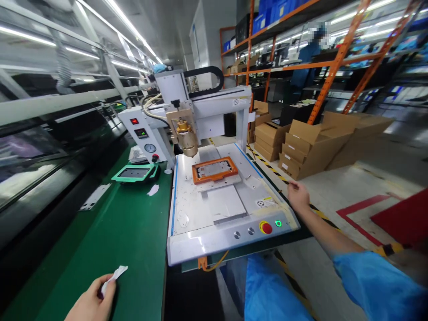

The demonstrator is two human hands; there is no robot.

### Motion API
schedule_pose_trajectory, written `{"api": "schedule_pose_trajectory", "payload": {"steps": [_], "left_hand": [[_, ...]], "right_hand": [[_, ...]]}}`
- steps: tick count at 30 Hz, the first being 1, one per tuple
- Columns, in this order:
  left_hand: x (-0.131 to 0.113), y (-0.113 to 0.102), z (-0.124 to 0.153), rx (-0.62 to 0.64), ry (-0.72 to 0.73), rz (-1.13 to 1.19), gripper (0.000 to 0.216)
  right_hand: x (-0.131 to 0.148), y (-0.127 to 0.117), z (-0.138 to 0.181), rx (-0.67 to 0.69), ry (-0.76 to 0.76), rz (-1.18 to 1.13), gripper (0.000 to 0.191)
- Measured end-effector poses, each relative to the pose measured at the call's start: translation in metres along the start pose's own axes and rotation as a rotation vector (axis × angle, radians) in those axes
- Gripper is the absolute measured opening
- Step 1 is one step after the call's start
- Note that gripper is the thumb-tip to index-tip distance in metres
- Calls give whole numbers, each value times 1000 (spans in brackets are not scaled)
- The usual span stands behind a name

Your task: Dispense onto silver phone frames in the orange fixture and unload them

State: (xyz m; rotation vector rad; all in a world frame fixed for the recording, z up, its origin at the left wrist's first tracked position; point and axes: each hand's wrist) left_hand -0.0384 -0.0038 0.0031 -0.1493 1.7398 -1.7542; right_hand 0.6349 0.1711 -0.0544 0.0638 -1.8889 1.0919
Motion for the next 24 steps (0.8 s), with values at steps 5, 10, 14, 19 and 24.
{"api": "schedule_pose_trajectory", "payload": {"steps": [5, 10, 14, 19, 24], "left_hand": [[-26, -15, 16, 70, -53, -65, 47], [-27, -17, 23, 54, 9, -24, 47], [-24, -15, 24, 36, 52, 10, 48], [-18, -7, 18, 4, 52, -24, 45], [-16, -1, 15, -12, 76, -33, 44]], "right_hand": [[107, -17, 30, 88, -532, -76, 37], [199, -1, 97, 513, -1261, 255, 30], [220, 5, 109, 535, -1422, 355, 24], [260, 1, 67, 182, -1224, 262, 28], [283, 5, 44, 195, -1047, 126, 25]]}}
Point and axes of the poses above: each hand's wrist, its own z-axis away from the middle knuckle, its own y-axis out of the palm, x = y × z, and after that the axes turned 3 degrees about y, right-handed
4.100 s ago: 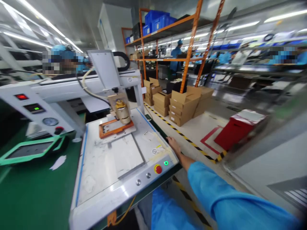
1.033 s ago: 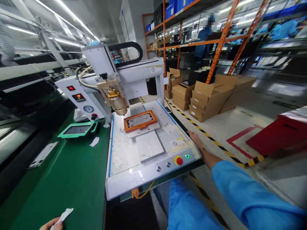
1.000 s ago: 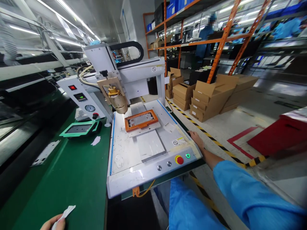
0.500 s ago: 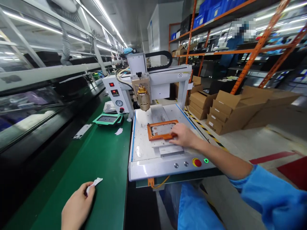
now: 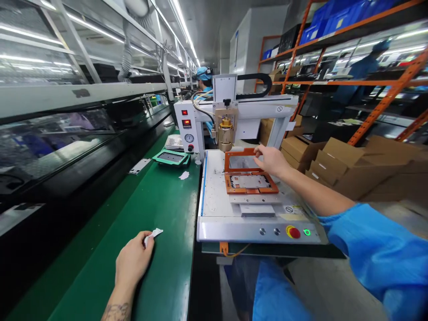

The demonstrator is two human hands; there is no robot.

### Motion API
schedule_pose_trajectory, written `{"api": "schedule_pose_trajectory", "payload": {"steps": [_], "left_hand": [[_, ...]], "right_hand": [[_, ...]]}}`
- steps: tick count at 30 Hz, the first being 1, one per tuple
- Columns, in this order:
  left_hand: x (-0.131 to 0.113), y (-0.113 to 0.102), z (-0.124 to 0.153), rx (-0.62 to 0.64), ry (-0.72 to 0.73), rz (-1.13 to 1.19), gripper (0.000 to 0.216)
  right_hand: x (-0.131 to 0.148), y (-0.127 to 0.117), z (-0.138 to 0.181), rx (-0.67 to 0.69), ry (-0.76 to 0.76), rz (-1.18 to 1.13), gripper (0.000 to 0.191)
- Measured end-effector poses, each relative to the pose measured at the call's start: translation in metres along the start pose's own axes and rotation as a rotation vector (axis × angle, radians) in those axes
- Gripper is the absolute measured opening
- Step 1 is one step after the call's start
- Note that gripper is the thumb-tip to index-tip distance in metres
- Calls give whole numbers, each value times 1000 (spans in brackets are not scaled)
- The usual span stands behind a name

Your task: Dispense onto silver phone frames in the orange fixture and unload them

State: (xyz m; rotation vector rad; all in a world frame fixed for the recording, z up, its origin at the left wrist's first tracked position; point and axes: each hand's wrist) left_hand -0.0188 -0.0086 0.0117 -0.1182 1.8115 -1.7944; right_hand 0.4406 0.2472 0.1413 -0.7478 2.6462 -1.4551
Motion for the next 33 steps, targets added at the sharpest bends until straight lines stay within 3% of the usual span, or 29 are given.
{"api": "schedule_pose_trajectory", "payload": {"steps": [2, 4, 7, 9, 14, 20, 23, 27, 30, 33], "left_hand": [[0, 1, 1, -10, 32, -5, 43], [0, 1, 1, -24, 56, -8, 43], [-1, 1, 2, -44, 64, -3, 42], [-1, 1, 3, -49, 68, 3, 42], [0, 1, 3, -89, 108, 32, 40], [4, 4, 7, -190, 132, 186, 33], [7, 4, 9, -282, 52, 279, 32], [31, -2, 28, -389, -88, 275, 30], [64, -8, 69, -389, -124, 189, 24], [96, -15, 135, -346, -144, 100, 21]], "right_hand": [[1, 2, 9, 84, -115, -88, 23], [2, 6, 21, 268, -181, -122, 34], [0, 12, 27, 541, -171, 5, 55], [-2, 19, 22, 618, -159, 72, 60], [-3, 26, 9, 619, -193, 47, 54], [5, -10, 15, 477, -144, 73, 47], [57, -11, 32, 482, -290, 16, 47], [186, 28, 80, 668, -719, -127, 44], [279, 64, 119, 703, -962, -227, 45], [332, 90, 139, 698, -1074, -348, 48]]}}
Point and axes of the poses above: each hand's wrist, its own z-axis away from the middle knuckle, its own y-axis out of the palm, x = y × z, and after that the axes turned 3 degrees about y, right-handed
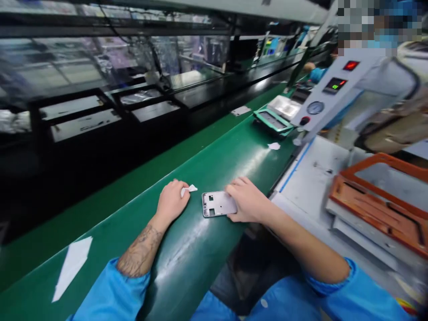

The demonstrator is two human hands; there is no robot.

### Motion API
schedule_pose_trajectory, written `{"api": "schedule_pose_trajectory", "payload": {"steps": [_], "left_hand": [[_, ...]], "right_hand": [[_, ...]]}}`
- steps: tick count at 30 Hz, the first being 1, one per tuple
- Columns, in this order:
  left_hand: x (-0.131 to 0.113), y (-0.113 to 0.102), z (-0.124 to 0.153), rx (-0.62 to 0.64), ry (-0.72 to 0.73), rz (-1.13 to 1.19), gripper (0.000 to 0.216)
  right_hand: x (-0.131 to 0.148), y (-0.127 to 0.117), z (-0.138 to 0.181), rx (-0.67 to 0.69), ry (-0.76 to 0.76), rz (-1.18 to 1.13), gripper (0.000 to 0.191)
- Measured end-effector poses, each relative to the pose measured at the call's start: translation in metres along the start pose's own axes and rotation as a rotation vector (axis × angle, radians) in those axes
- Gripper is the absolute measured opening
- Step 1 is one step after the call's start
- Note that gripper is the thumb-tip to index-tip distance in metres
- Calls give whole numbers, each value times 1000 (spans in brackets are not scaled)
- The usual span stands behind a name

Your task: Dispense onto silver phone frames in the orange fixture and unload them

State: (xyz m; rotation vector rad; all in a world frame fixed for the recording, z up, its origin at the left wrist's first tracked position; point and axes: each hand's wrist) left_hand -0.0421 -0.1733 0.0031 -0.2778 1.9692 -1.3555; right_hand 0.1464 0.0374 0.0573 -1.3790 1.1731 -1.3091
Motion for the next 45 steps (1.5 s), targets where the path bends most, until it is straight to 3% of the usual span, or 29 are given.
{"api": "schedule_pose_trajectory", "payload": {"steps": [3, 7, 10, 15, 18, 24, 26, 28, 30, 32, 34, 36, 38, 40, 43, 45], "left_hand": [[28, -29, 67, 48, 0, -46, 21], [48, -50, 135, 70, 96, -41, 21], [53, -54, 150, 81, 124, -39, 19], [50, -48, 137, 106, 115, -57, 19], [44, -48, 132, 130, 125, -56, 16], [34, -60, 137, 171, 97, 97, 24], [43, -72, 143, 156, 123, 204, 44], [66, -90, 149, 31, 40, 172, 53], [101, -116, 154, -199, -245, -40, 55], [143, -146, 159, -403, -605, -284, 71], [181, -172, 162, -437, -842, -398, 95], [209, -192, 163, -366, -966, -410, 106], [224, -204, 159, -280, -1021, -391, 109], [225, -210, 150, -216, -1027, -374, 113], [196, -203, 125, -150, -932, -322, 118], [160, -180, 102, -111, -772, -250, 115]], "right_hand": [[-7, 12, -12, 15, -43, -123, 64], [-39, 22, 10, 17, 95, -268, 101], [-52, 33, 35, -50, 220, -388, 107], [-51, 52, 40, -149, 293, -451, 100], [-54, 59, 0, -190, 277, -420, 98], [-41, 67, -157, -258, 149, -331, 96], [-32, 67, -189, -302, 161, -309, 94], [-27, 70, -201, -373, 176, -281, 87], [-27, 75, -194, -445, 185, -281, 80], [-31, 82, -178, -466, 178, -303, 75], [-34, 89, -159, -445, 149, -316, 69], [-32, 94, -140, -425, 117, -313, 61], [-27, 95, -124, -421, 101, -306, 54], [-18, 95, -109, -418, 91, -308, 47], [1, 93, -90, -398, 69, -335, 43], [15, 92, -77, -381, 93, -365, 44]]}}
Point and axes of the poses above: each hand's wrist, its own z-axis away from the middle knuckle, its own y-axis out of the palm, x = y × z, and after that the axes turned 3 degrees about y, right-handed
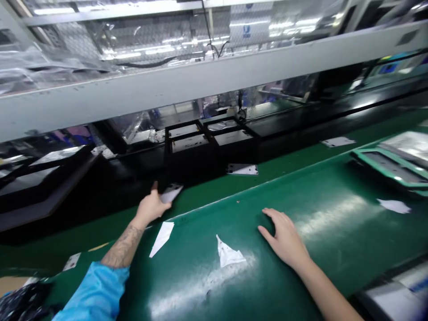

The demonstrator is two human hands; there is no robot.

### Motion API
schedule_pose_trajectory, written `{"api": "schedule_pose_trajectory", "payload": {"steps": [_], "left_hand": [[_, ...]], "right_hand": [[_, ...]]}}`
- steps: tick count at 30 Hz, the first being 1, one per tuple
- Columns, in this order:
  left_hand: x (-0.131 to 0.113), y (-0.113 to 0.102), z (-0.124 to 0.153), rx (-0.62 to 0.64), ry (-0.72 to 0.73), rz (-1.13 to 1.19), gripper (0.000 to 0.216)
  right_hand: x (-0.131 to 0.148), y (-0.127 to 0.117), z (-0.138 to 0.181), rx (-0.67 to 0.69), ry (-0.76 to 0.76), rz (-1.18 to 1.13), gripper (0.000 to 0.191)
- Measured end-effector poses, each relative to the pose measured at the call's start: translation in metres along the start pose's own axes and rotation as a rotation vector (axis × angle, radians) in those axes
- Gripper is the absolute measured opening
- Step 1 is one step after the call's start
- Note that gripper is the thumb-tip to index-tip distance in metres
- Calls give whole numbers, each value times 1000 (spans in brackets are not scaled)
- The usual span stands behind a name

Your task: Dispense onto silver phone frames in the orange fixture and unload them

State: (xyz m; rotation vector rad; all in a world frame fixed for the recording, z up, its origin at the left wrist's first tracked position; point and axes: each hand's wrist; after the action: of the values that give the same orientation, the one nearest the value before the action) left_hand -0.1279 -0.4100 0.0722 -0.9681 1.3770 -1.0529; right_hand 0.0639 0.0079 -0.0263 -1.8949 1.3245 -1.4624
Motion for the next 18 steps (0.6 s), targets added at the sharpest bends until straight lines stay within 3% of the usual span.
{"api": "schedule_pose_trajectory", "payload": {"steps": [3, 5, 8, 10, 14, 18], "left_hand": [[-85, 35, 33, 67, 297, 127, 111], [-136, 59, 57, 85, 418, 205, 109], [-182, 80, 83, 141, 513, 359, 101], [-190, 86, 89, 183, 536, 476, 91], [-172, 92, 83, 158, 491, 612, 65], [-152, 103, 67, 145, 471, 630, 70]], "right_hand": [[17, -2, 20, -15, 133, -27, 48], [25, -5, 32, -39, 206, -28, 48], [27, -13, 49, -85, 251, -7, 50], [25, -21, 55, -125, 279, 16, 56], [33, -32, 60, -176, 327, 72, 76], [52, -41, 55, -21, 374, 114, 68]]}}
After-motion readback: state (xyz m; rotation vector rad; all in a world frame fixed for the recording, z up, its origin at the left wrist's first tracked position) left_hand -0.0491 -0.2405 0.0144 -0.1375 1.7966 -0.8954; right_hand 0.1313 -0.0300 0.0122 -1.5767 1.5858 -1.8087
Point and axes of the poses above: each hand's wrist, its own z-axis away from the middle knuckle, its own y-axis out of the palm, x = y × z, and after that the axes turned 3 degrees about y, right-handed
